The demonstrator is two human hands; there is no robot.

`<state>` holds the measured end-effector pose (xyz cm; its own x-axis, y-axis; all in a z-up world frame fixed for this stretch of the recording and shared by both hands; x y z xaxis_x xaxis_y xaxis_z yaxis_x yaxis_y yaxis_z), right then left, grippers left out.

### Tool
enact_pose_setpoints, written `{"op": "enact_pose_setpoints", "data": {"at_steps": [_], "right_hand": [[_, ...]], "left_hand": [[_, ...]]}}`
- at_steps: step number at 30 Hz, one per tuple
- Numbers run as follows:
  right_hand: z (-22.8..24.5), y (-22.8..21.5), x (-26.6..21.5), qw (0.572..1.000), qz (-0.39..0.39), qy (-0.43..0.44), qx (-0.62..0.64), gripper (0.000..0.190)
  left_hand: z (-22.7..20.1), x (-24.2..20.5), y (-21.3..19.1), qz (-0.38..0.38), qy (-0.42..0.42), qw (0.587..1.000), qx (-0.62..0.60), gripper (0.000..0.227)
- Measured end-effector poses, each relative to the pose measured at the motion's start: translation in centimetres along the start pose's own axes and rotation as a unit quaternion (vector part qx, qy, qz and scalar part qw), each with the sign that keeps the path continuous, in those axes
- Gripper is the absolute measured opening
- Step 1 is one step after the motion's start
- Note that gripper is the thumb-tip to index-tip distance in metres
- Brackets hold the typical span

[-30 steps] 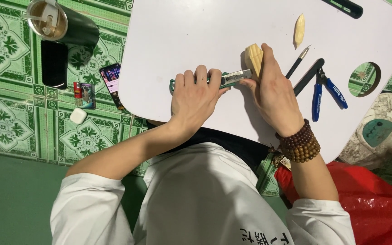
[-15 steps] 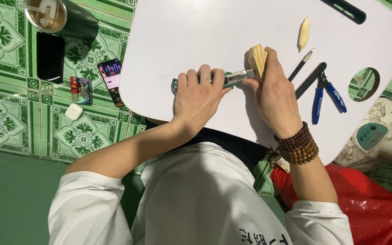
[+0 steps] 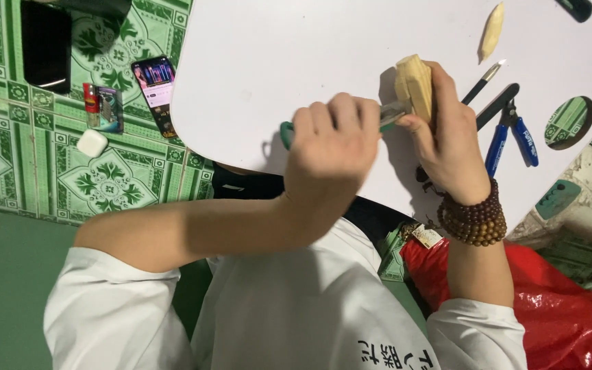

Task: The person carves a small piece of wood using a utility knife and a small carving tool.

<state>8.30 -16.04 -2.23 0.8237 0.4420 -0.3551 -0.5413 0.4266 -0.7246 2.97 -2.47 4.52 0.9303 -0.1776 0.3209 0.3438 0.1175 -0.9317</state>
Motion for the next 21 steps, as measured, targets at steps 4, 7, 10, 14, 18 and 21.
{"op": "enact_pose_setpoints", "data": {"at_steps": [4,7,10,14,18,21], "right_hand": [[-0.3,-0.4,-0.2,0.999,-0.010,-0.016,0.043,0.069],[-0.7,-0.4,-0.3,0.998,-0.014,-0.018,0.057,0.073],[-0.7,-0.4,-0.3,0.998,-0.017,-0.016,0.055,0.074],[-0.8,-0.1,-0.3,0.999,-0.033,0.002,0.037,0.055],[-0.3,-0.2,-0.3,0.999,-0.046,0.013,0.015,0.052],[0.2,-0.1,-0.4,0.998,-0.055,0.008,0.006,0.043]], "left_hand": [[-0.8,0.7,-0.7,0.018,0.023,0.999,-0.021,0.025],[-1.4,0.9,-0.6,0.026,0.038,0.998,-0.039,0.026],[-1.6,1.3,-0.7,0.043,0.047,0.997,-0.034,0.032],[-1.4,1.2,-0.2,0.045,0.039,0.998,-0.028,0.031],[-0.8,0.8,0.4,0.020,0.032,0.999,-0.028,0.030],[-0.2,0.5,0.3,0.007,0.025,1.000,-0.005,0.028]]}}
Point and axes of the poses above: each hand's wrist, its own x-axis towards the middle knuckle, its own y-axis out of the palm, z = x × y, the point moved 9 cm from there along x, towards the middle knuckle, and after that the axes turned 10 degrees about y, right-handed, at the moved point
